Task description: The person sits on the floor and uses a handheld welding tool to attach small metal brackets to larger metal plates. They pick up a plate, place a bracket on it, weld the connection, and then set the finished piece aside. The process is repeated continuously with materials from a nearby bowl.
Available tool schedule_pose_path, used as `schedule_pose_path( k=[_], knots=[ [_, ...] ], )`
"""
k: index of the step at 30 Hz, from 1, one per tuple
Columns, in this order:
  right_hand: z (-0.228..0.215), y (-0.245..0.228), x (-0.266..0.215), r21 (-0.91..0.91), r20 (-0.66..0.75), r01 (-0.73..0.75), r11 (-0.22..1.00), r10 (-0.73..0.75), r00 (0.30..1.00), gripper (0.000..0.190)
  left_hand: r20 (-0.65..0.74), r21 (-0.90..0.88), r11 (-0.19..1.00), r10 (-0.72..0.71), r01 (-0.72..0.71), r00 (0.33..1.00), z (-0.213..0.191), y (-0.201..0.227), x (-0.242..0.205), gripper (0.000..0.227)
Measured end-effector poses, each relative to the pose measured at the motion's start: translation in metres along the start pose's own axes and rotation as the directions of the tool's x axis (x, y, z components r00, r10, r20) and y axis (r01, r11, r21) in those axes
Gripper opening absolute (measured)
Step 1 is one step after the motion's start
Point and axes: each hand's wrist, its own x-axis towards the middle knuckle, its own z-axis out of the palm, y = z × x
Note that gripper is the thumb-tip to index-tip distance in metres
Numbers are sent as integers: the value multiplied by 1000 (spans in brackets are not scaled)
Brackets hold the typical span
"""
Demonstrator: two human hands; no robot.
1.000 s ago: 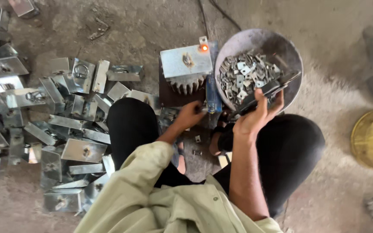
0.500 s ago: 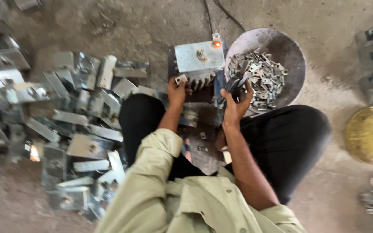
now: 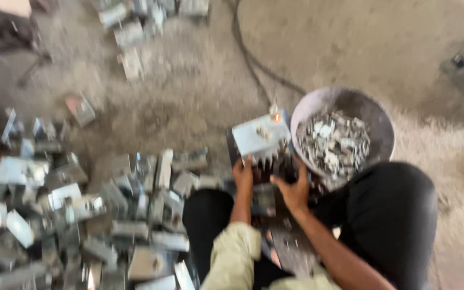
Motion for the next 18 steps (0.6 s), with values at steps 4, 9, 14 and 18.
schedule_pose_path(
  k=[4,9,14,18],
  knots=[
    [4,-10,3,0,-27,-98,995,98,995,91,32,-42,997,-56,58,998,-4,-10,10,33],
    [6,-14,7,120,-21,-185,975,189,982,91,28,-21,997,-71,72,997,-4,-4,10,32],
    [22,-9,14,88,-83,-70,994,78,993,89,18,22,999,-48,47,999,2,0,11,29],
    [15,-12,7,115,-52,-40,993,46,998,87,-7,29,996,-87,87,996,4,-14,5,28]
  ],
)
